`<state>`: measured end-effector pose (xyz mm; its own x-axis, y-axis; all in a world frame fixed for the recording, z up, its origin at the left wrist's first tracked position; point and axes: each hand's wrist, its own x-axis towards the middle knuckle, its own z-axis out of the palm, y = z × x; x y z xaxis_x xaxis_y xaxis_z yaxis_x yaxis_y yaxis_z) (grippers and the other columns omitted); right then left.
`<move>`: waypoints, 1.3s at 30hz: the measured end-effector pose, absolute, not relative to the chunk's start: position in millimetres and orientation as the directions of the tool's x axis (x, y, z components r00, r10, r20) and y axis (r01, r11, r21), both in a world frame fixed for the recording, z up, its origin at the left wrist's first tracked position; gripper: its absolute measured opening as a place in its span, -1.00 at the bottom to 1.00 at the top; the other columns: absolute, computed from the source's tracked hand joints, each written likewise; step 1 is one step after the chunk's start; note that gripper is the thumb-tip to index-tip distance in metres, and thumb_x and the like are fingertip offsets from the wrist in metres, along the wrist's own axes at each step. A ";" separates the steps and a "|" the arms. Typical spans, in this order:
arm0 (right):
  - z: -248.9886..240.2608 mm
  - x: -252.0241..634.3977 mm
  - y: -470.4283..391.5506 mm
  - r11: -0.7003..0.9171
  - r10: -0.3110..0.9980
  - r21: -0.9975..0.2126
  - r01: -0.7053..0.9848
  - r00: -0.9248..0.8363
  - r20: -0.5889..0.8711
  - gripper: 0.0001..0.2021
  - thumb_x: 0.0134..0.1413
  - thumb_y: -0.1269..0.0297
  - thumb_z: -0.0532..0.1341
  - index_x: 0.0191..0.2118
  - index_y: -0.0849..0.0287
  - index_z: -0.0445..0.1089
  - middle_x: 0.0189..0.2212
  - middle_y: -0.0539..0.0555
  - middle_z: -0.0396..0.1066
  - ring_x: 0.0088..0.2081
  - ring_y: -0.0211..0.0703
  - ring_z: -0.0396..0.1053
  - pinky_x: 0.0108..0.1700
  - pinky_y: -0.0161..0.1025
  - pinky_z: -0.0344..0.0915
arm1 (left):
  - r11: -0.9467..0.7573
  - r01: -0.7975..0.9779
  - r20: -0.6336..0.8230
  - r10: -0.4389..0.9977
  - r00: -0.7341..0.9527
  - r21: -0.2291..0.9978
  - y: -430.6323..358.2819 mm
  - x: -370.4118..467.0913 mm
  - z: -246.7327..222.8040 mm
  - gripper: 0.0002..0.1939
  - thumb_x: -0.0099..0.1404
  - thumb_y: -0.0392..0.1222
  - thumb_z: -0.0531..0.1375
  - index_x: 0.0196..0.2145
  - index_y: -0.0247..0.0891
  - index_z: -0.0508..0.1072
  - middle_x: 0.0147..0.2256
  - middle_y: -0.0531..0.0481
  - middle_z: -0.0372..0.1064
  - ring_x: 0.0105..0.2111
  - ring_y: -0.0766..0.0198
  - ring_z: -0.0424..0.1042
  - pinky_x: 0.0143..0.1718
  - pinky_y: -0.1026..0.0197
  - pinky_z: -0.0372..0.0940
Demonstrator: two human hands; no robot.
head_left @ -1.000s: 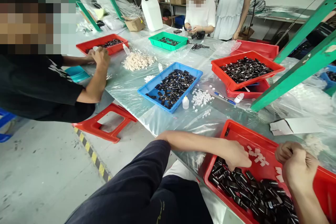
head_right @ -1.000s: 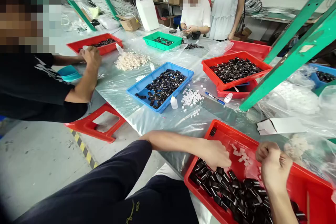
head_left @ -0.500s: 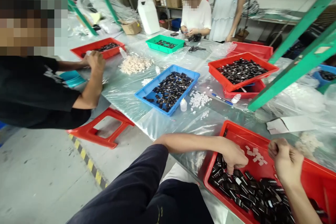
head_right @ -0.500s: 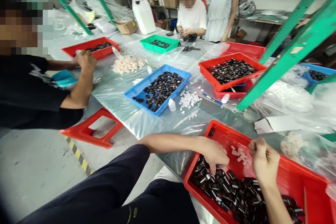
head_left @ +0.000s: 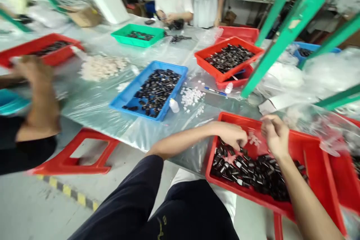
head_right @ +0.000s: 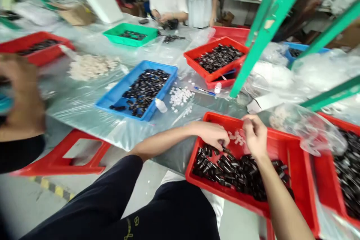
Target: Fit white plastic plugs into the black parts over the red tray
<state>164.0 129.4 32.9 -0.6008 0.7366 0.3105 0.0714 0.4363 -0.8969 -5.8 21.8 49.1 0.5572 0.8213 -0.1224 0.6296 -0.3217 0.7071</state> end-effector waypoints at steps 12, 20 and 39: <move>25.9 156.0 127.5 0.403 0.697 -0.913 0.061 -0.667 0.263 -0.53 0.18 -0.23 0.27 -0.19 0.15 0.46 -0.57 -0.09 0.21 -0.55 -0.29 0.07 -0.50 -0.28 0.05 | -0.222 0.463 0.284 0.957 -0.068 0.858 39.3 -18.0 38.4 -0.76 0.37 -0.06 0.18 -0.31 -0.29 0.49 -0.39 -0.01 0.50 -0.40 0.30 0.43 -0.31 0.23 0.28; 32.6 158.7 132.5 0.455 0.765 -0.878 0.149 -0.570 0.299 -0.55 0.19 -0.24 0.22 -0.24 0.10 0.41 -0.59 -0.11 0.01 -0.53 -0.25 -0.04 -0.45 -0.21 -0.03 | -0.181 0.874 -0.087 0.966 0.245 0.451 26.4 -0.7 35.4 -0.89 0.30 -0.26 0.25 -0.24 -0.21 0.59 -0.20 -0.05 0.60 -0.24 0.15 0.53 -0.30 0.24 0.21; 29.5 165.3 120.7 0.542 0.607 -0.827 0.152 -0.751 0.260 -0.78 0.31 0.07 0.17 -0.24 0.13 0.31 -0.56 -0.16 0.10 -0.61 -0.37 0.19 -0.50 -0.33 0.10 | -0.173 0.524 0.313 0.930 -0.191 0.834 30.7 -16.9 61.2 -0.80 0.28 -0.11 0.27 -0.22 -0.26 0.60 -0.17 -0.08 0.62 -0.19 0.21 0.55 -0.23 0.24 0.41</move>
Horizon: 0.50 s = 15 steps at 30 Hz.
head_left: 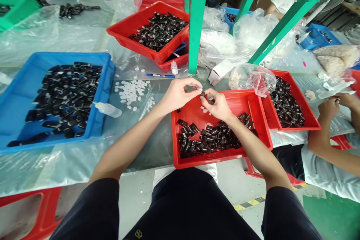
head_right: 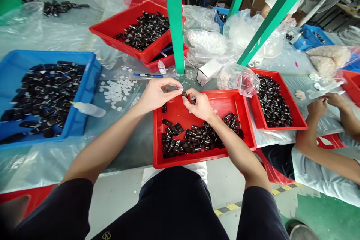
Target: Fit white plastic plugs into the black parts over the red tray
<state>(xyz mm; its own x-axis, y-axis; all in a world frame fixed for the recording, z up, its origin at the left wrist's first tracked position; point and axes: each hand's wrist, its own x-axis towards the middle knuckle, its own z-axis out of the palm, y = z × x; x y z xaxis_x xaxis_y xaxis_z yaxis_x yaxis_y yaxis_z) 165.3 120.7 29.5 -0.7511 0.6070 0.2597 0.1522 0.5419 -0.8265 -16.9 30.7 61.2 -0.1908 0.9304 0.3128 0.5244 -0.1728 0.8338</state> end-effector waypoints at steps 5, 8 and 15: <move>34.9 164.0 123.5 0.626 0.584 -0.751 0.208 -0.764 0.275 -0.78 0.34 0.08 0.15 -0.23 0.12 0.32 -0.55 -0.13 0.17 -0.60 -0.33 0.25 -0.48 -0.32 0.13 | -0.182 0.483 0.310 0.929 -0.200 0.857 32.8 -13.3 54.8 -0.75 0.31 -0.07 0.27 -0.19 -0.27 0.66 -0.15 -0.10 0.65 -0.16 0.16 0.60 -0.14 0.19 0.48; 38.8 163.6 124.0 0.666 0.556 -0.714 0.216 -0.782 0.282 -0.80 0.34 0.11 0.14 -0.25 0.11 0.31 -0.56 -0.12 0.23 -0.60 -0.30 0.29 -0.43 -0.30 0.16 | -0.173 0.485 0.305 0.929 -0.209 0.858 31.5 -15.2 54.8 -0.71 0.33 -0.04 0.26 -0.17 -0.27 0.68 -0.14 -0.10 0.66 -0.17 0.13 0.62 -0.09 0.14 0.51; 39.4 163.9 122.4 0.653 0.568 -0.723 0.224 -0.776 0.273 -0.79 0.34 0.12 0.12 -0.29 0.11 0.29 -0.59 -0.10 0.27 -0.57 -0.24 0.36 -0.39 -0.28 0.21 | -0.204 0.493 0.336 0.922 -0.194 0.846 32.1 -15.7 53.8 -0.74 0.34 -0.07 0.26 -0.18 -0.27 0.69 -0.17 -0.09 0.66 -0.19 0.15 0.63 -0.13 0.18 0.51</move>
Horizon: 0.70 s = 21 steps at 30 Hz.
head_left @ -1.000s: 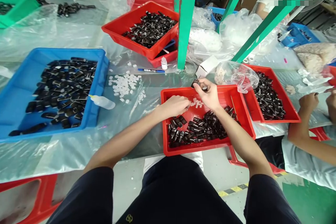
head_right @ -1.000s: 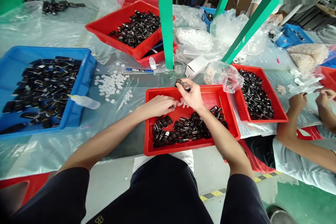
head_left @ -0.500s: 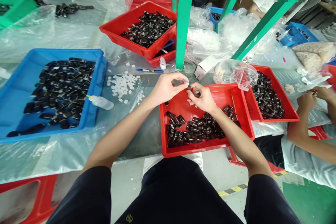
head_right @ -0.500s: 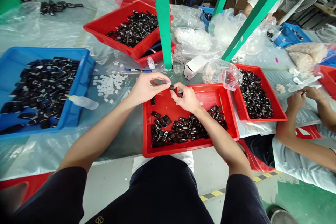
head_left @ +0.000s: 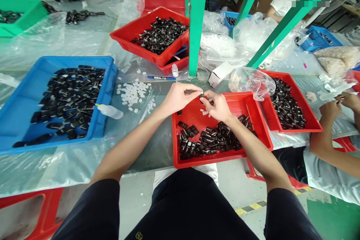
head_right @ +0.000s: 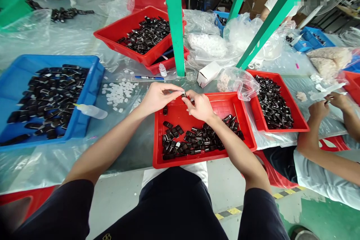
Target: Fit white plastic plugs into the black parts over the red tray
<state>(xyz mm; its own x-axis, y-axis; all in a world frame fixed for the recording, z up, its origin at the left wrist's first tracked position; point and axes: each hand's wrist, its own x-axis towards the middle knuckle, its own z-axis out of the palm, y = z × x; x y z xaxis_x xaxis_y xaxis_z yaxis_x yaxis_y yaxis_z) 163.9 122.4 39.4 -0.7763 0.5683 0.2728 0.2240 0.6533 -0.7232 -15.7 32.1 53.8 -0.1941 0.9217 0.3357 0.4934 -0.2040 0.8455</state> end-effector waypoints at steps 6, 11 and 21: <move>37.6 164.1 121.9 0.520 0.636 -0.827 0.215 -0.744 0.206 -0.71 0.30 0.00 0.16 -0.30 0.12 0.33 -0.52 -0.02 0.35 -0.55 -0.22 0.35 -0.49 -0.29 0.22 | -0.227 0.494 0.373 0.902 -0.219 0.839 30.8 -7.5 48.3 -0.76 0.37 -0.13 0.25 -0.15 -0.25 0.68 -0.14 -0.10 0.66 -0.16 0.16 0.64 -0.09 0.14 0.52; 39.1 162.6 124.3 0.552 0.630 -0.810 0.198 -0.735 0.250 -0.67 0.27 -0.05 0.19 -0.34 0.12 0.34 -0.50 -0.02 0.30 -0.51 -0.22 0.28 -0.46 -0.28 0.21 | -0.270 0.513 0.408 0.896 -0.177 0.815 31.7 -7.0 48.2 -0.77 0.40 -0.20 0.22 -0.12 -0.27 0.67 -0.12 -0.12 0.65 -0.16 0.17 0.63 -0.09 0.15 0.51; 42.7 162.3 123.2 0.650 0.611 -0.720 0.243 -0.730 0.306 -0.67 0.28 -0.02 0.16 -0.37 0.14 0.34 -0.57 -0.06 0.26 -0.58 -0.27 0.13 -0.48 -0.27 0.09 | -0.301 0.541 0.452 0.876 -0.168 0.785 33.1 -4.8 45.0 -0.82 0.40 -0.31 0.21 -0.21 -0.32 0.65 -0.21 -0.13 0.63 -0.26 0.24 0.57 -0.18 0.18 0.43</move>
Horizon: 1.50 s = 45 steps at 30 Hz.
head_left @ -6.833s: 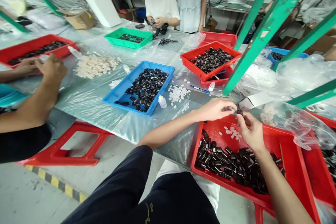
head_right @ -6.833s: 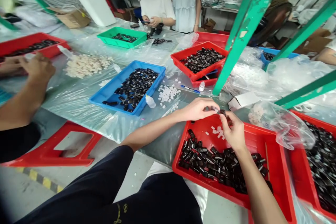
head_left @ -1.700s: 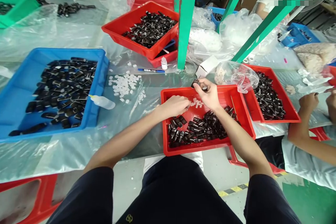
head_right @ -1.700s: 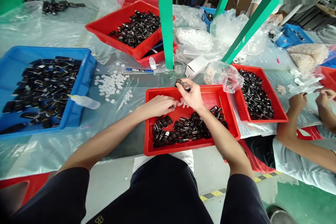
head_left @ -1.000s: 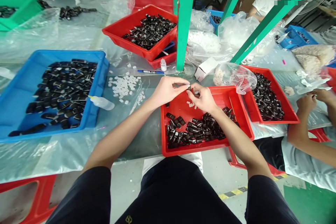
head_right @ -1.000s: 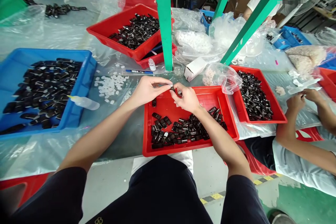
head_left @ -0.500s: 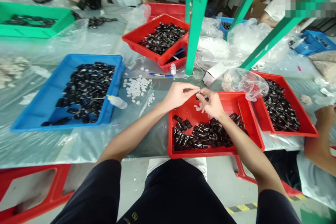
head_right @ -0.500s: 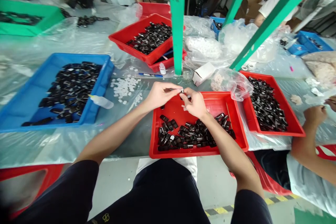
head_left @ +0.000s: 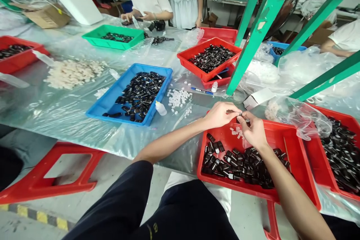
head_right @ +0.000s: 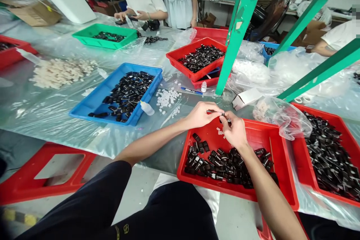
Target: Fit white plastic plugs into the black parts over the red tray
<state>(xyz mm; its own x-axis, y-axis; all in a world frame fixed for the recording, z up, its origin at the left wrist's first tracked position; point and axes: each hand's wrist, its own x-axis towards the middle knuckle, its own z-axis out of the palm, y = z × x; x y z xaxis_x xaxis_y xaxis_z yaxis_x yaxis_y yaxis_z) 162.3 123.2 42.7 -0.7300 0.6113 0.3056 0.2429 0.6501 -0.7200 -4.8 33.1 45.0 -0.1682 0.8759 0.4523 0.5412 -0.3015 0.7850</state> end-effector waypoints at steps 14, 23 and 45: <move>35.4 155.1 125.0 0.339 0.717 -0.935 0.102 -0.671 0.187 -0.53 0.09 -0.21 0.32 -0.46 0.11 0.29 -0.63 -0.11 0.12 -0.61 -0.30 0.08 -0.60 -0.32 0.05 | -0.276 0.876 0.344 0.929 0.138 0.396 23.4 -13.5 62.5 -0.42 0.35 -0.05 0.35 0.23 -0.30 0.37 0.18 -0.22 0.40 0.18 0.01 0.42 0.19 -0.03 0.34; 30.0 150.9 117.4 0.264 0.722 -0.962 0.071 -0.676 0.148 -0.49 0.09 -0.25 0.33 -0.44 0.10 0.22 -0.63 -0.15 0.04 -0.65 -0.38 -0.04 -0.66 -0.37 -0.05 | -0.230 0.887 0.346 0.934 0.087 0.399 28.6 -6.1 56.0 -0.63 0.37 -0.16 0.29 0.09 -0.31 0.44 0.02 -0.16 0.47 0.06 0.05 0.49 0.11 0.01 0.39; 34.1 154.6 118.0 0.355 0.697 -0.935 0.009 -0.669 0.258 -0.59 0.21 -0.14 0.30 -0.36 0.11 0.30 -0.52 -0.06 0.24 -0.53 -0.29 0.16 -0.55 -0.36 0.12 | -0.235 0.840 0.392 0.919 0.029 0.489 25.4 -4.7 55.2 -0.65 0.40 -0.16 0.26 0.09 -0.31 0.45 -0.06 -0.13 0.51 -0.08 0.11 0.55 -0.05 0.08 0.44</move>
